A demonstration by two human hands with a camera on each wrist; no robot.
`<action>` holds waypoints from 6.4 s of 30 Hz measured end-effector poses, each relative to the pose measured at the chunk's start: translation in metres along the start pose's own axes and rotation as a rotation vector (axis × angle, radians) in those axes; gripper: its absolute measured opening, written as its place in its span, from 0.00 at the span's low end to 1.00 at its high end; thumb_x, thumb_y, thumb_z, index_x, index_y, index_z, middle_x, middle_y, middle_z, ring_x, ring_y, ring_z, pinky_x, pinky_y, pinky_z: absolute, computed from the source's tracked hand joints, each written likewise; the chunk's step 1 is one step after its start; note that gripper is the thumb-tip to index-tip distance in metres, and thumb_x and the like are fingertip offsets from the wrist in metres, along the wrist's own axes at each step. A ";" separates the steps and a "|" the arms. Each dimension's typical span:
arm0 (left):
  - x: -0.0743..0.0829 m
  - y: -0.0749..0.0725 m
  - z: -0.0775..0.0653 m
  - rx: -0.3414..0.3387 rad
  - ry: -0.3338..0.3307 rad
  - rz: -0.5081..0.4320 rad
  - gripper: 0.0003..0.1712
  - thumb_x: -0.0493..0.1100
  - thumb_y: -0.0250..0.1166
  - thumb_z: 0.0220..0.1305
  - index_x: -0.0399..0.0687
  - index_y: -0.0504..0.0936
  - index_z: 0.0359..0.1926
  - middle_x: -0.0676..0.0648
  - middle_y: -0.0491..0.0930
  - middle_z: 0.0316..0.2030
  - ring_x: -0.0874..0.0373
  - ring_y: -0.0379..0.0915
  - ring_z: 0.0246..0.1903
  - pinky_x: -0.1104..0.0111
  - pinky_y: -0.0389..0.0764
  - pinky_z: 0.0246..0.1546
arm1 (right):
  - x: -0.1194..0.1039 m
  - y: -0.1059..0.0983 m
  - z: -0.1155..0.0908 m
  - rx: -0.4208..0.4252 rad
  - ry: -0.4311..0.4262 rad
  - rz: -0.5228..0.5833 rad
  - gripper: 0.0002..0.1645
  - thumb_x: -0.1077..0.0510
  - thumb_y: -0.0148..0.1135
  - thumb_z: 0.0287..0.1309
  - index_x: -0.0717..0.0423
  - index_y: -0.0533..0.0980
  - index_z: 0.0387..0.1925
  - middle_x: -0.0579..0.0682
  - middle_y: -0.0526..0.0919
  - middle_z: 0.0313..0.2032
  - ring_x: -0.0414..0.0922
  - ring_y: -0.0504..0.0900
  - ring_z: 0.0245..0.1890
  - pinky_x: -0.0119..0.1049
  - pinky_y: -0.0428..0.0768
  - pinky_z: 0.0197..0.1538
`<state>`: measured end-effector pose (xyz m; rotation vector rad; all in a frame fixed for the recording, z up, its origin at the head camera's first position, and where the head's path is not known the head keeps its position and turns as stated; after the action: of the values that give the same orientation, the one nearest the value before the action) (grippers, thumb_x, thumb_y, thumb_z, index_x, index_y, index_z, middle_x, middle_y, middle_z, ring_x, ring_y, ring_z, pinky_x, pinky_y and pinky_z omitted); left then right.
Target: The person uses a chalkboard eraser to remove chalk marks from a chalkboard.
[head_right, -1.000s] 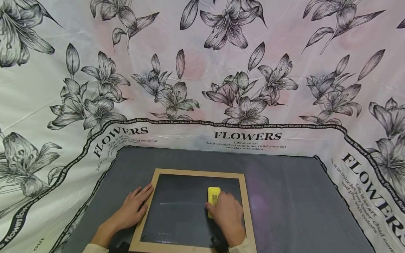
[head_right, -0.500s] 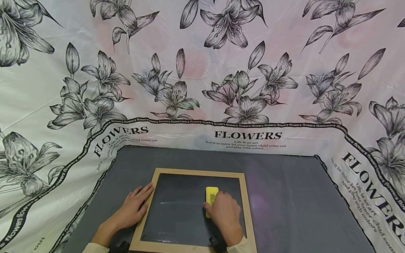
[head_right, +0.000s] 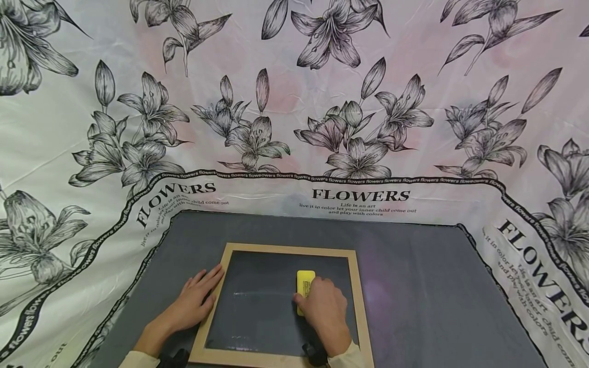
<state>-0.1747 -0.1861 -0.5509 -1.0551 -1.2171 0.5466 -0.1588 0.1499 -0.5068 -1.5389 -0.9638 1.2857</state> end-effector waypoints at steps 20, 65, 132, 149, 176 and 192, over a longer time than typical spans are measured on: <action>0.002 -0.001 0.000 0.006 0.000 -0.010 0.36 0.41 0.57 0.73 0.54 0.58 0.78 0.49 0.53 0.79 0.33 0.48 0.75 0.29 0.46 0.67 | -0.013 0.003 -0.004 -0.010 -0.028 -0.004 0.39 0.30 0.74 0.45 0.59 0.81 0.42 0.49 0.74 0.24 0.46 0.72 0.22 0.42 0.72 0.23; 0.002 -0.001 0.000 0.016 -0.016 -0.002 0.37 0.41 0.58 0.73 0.54 0.58 0.79 0.51 0.53 0.79 0.35 0.49 0.75 0.30 0.46 0.68 | -0.042 0.018 -0.006 -0.033 -0.065 -0.009 0.35 0.30 0.74 0.45 0.56 0.81 0.37 0.48 0.73 0.24 0.46 0.72 0.23 0.42 0.72 0.25; 0.003 -0.002 -0.001 0.013 -0.014 0.004 0.36 0.41 0.58 0.73 0.54 0.58 0.78 0.51 0.53 0.79 0.34 0.49 0.75 0.30 0.47 0.68 | -0.075 0.026 -0.005 -0.059 -0.099 0.015 0.36 0.30 0.74 0.46 0.57 0.82 0.38 0.49 0.73 0.26 0.47 0.72 0.24 0.45 0.76 0.27; 0.003 -0.002 -0.002 0.011 -0.014 0.003 0.36 0.42 0.58 0.73 0.54 0.58 0.78 0.51 0.53 0.79 0.34 0.49 0.75 0.30 0.47 0.68 | -0.084 0.032 -0.006 -0.051 -0.136 0.013 0.36 0.29 0.73 0.45 0.58 0.81 0.36 0.48 0.73 0.25 0.47 0.71 0.23 0.42 0.73 0.26; 0.002 0.000 0.000 0.000 -0.034 0.015 0.37 0.42 0.58 0.74 0.56 0.57 0.79 0.53 0.52 0.79 0.35 0.49 0.76 0.30 0.46 0.68 | -0.102 0.034 -0.005 -0.023 -0.197 0.023 0.35 0.30 0.73 0.46 0.59 0.82 0.34 0.49 0.73 0.24 0.46 0.72 0.22 0.42 0.75 0.26; 0.002 0.001 0.000 0.003 -0.034 0.020 0.36 0.42 0.58 0.73 0.56 0.58 0.79 0.53 0.53 0.79 0.36 0.49 0.76 0.30 0.47 0.68 | -0.121 0.038 -0.007 -0.072 -0.213 -0.021 0.38 0.28 0.71 0.47 0.60 0.83 0.38 0.50 0.75 0.26 0.46 0.72 0.24 0.44 0.77 0.28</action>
<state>-0.1738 -0.1846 -0.5507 -1.0599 -1.2358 0.5839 -0.1708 0.0234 -0.5066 -1.4622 -1.1698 1.4347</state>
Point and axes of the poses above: each hand's wrist, its own z-axis towards the middle knuckle, its own y-axis out of the palm, x = y × z, the point moved 2 cm from there along z, towards the middle knuckle
